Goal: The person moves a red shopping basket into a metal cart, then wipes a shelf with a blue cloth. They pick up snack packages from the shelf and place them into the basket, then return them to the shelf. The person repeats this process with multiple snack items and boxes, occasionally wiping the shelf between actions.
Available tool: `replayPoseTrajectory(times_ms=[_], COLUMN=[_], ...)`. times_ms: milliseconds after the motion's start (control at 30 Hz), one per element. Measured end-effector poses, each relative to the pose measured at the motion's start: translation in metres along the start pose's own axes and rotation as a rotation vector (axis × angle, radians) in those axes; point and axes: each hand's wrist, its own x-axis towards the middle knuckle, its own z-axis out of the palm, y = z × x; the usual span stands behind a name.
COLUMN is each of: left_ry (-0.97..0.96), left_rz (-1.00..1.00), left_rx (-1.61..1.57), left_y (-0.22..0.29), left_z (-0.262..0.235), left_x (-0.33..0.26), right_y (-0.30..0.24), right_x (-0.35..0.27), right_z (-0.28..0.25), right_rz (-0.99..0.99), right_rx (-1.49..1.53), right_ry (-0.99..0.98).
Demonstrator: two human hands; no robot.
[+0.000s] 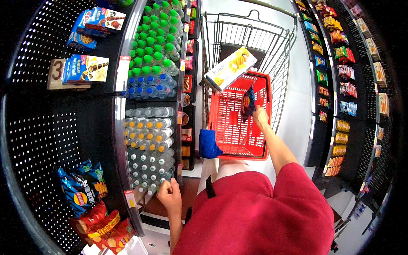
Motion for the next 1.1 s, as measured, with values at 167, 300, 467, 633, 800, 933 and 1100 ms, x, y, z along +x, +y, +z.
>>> replayPoseTrajectory(times_ms=[167, 300, 467, 633, 800, 933, 1100], left_ry=[-0.087, -0.165, -0.264, -0.02, 0.163, 0.511, 0.662], left_rz=[-0.011, 0.008, 0.018, 0.006, -0.081, -0.012, -0.08], left_rx=[-0.02, -0.029, -0.021, -0.113, -0.149, -0.08, -0.27], left_y=[-0.002, -0.007, -0.007, -0.001, -0.022, -0.036, -0.048], left_z=[0.003, 0.005, -0.007, -0.031, -0.062, -0.093, -0.138], left_x=[-0.003, -0.003, -0.001, -0.005, -0.016, -0.019, -0.012], right_y=[-0.043, -0.101, -0.188, -0.275, -0.371, -0.437, -0.517], right_x=[-0.061, -0.115, -0.168, -0.19, -0.221, -0.234, -0.263], right_z=[-0.085, -0.158, -0.234, -0.262, -0.281, -0.268, -0.25], right_rz=[-0.266, -0.484, -0.555, -0.881, -1.193, -1.266, -1.531], right_rx=[0.13, 0.312, 0.515, 0.595, 0.671, 0.73, 0.688], right_ry=[-0.067, -0.098, -0.342, -0.399, -0.546, -0.787, -0.84])
